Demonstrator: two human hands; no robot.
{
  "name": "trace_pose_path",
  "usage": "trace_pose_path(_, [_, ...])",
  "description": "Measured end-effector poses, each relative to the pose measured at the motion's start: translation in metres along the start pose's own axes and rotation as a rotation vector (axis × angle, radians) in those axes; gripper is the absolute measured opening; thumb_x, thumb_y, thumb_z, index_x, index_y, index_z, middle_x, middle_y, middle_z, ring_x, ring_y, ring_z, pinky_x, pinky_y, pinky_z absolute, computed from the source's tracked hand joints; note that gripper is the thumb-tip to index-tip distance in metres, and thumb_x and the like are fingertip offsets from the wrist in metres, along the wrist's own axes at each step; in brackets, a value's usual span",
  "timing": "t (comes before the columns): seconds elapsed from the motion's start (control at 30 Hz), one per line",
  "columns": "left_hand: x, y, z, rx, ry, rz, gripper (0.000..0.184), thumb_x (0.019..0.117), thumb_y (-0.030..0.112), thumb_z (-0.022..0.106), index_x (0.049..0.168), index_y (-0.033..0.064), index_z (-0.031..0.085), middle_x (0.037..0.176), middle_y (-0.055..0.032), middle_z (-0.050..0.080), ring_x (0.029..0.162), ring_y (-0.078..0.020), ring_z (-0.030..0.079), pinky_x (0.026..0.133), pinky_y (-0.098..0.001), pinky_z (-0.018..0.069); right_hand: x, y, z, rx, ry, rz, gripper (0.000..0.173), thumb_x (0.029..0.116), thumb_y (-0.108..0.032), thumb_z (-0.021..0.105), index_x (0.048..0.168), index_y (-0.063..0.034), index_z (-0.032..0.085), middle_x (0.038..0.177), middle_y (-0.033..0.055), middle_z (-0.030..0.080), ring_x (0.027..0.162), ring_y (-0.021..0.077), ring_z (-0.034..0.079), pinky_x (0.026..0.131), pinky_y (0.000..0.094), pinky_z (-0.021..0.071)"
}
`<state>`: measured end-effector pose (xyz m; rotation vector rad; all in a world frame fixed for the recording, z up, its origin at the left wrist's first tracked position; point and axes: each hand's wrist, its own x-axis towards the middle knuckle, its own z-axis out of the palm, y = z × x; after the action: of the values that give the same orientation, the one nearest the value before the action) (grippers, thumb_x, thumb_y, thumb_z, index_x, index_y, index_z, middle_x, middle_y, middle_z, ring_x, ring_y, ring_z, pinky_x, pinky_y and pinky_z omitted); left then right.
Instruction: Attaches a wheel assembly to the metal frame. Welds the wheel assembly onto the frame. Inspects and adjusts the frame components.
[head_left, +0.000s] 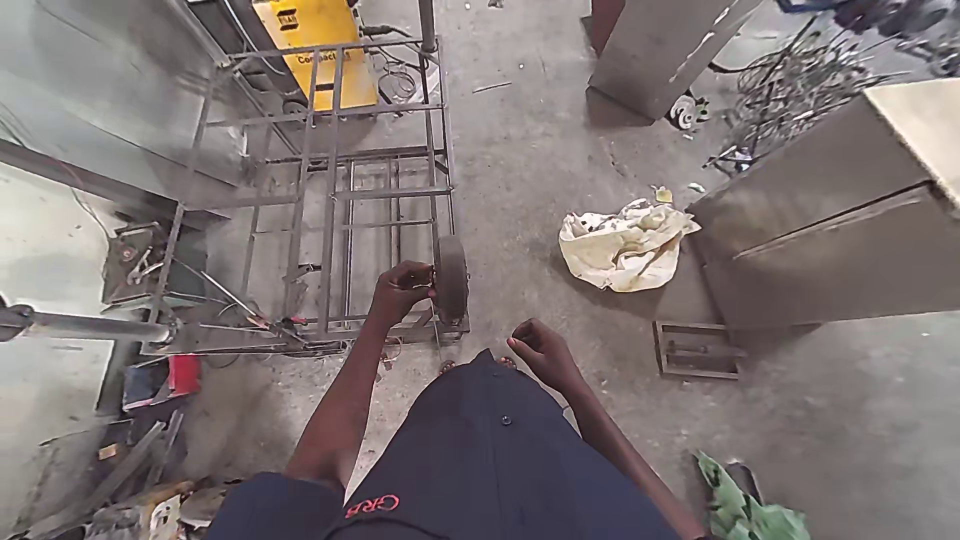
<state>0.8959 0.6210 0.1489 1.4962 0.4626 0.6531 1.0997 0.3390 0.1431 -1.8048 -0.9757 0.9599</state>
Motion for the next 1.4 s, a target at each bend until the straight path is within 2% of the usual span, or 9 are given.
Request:
trace_pose_path(0.3, [-0.017,0.012,-0.015,0.148,0.124,0.033,0.045,0.0852,-0.001,0.077,0.128,0.0069,0.063,0.113,-0.0060,0.071,0.093,-0.0154,0.070,0.084,-0.0348,0.0614,-0.003,0.000,-0.005,0.004,0.032,-0.009,0.027,0.0969,-0.031,0.067,0.109,-0.0070,0.066,0.086,0.0015,0.070,0.068,0.0094,0.065,0.064,0.0309,0.0567])
trace_pose_path(0.53, [-0.026,0.021,0.000,0.435,0.419,-0.063,0.034,0.0810,0.014,0.088,0.105,0.0072,0.066,0.086,-0.0047,0.070,0.071,-0.0134,0.067,0.069,-0.0342,0.0599,-0.003,0.005,-0.002,0.000,0.015,0.002,0.026,0.0964,-0.031,0.067,0.108,-0.0079,0.065,0.084,-0.0001,0.069,0.066,0.0084,0.063,0.062,0.0294,0.0551])
trace_pose_path(0.87, [-0.039,0.037,0.017,0.396,0.671,0.005,0.027,0.0862,0.014,0.083,0.105,0.0041,0.066,0.086,-0.0046,0.072,0.071,-0.0142,0.070,0.069,-0.0354,0.0629,-0.001,-0.012,-0.003,-0.052,-0.010,-0.058,0.025,0.0975,-0.031,0.067,0.109,-0.0087,0.066,0.084,-0.0012,0.071,0.068,0.0078,0.066,0.063,0.0289,0.0577])
trace_pose_path(0.97, [-0.055,0.068,0.010,0.175,0.587,0.098,0.028,0.0839,0.010,0.084,0.103,0.0070,0.063,0.085,-0.0036,0.071,0.069,-0.0163,0.070,0.067,-0.0357,0.0645,-0.006,-0.045,0.003,-0.006,-0.063,-0.193,0.025,0.1006,-0.029,0.064,0.111,-0.0057,0.067,0.088,0.0002,0.071,0.070,0.0068,0.066,0.063,0.0268,0.0578])
trace_pose_path(1.07, [-0.065,0.088,0.020,0.030,0.456,0.142,0.028,0.0801,0.014,0.085,0.100,0.0102,0.065,0.083,-0.0005,0.070,0.066,-0.0124,0.067,0.062,-0.0322,0.0612,-0.001,-0.090,0.017,-0.065,-0.180,-0.300,0.046,0.1040,-0.038,0.057,0.134,-0.0030,0.057,0.119,0.0075,0.069,0.085,0.0103,0.070,0.072,0.0299,0.0617])
trace_pose_path(1.13, [-0.070,0.084,0.025,-0.120,0.373,0.132,0.028,0.0781,0.013,0.087,0.097,0.0105,0.066,0.083,-0.0033,0.071,0.066,-0.0147,0.068,0.062,-0.0345,0.0623,0.002,-0.115,0.037,-0.148,-0.255,-0.273,0.056,0.1053,-0.045,0.051,0.145,-0.0055,0.049,0.125,0.0065,0.066,0.085,0.0097,0.069,0.071,0.0310,0.0613])
trace_pose_path(1.2, [-0.074,0.074,0.020,-0.250,0.316,0.094,0.028,0.0786,0.009,0.086,0.097,0.0080,0.065,0.084,-0.0074,0.071,0.068,-0.0182,0.069,0.064,-0.0368,0.0635,0.004,-0.130,0.062,-0.171,-0.277,-0.217,0.052,0.1074,-0.044,0.047,0.144,-0.0071,0.049,0.112,0.0036,0.070,0.077,0.0102,0.068,0.069,0.0331,0.0614])
trace_pose_path(1.3, [-0.066,0.060,-0.010,-0.398,0.220,-0.035,0.028,0.0788,0.004,0.086,0.097,0.0040,0.065,0.083,-0.0097,0.069,0.067,-0.0188,0.069,0.065,-0.0372,0.0631,0.016,-0.133,0.102,-0.160,-0.210,-0.141,0.038,0.1092,-0.039,0.044,0.121,-0.0069,0.062,0.084,0.0008,0.070,0.066,0.0116,0.067,0.061,0.0333,0.0597])
trace_pose_path(1.4, [-0.057,0.043,-0.042,-0.407,0.003,-0.222,0.024,0.0817,0.006,0.083,0.097,0.0035,0.065,0.082,-0.0092,0.069,0.069,-0.0182,0.069,0.068,-0.0368,0.0630,0.015,-0.127,0.135,-0.009,-0.232,0.002,0.037,0.1064,-0.039,0.051,0.111,-0.0056,0.065,0.075,0.0017,0.064,0.062,0.0120,0.061,0.058,0.0316,0.0538])
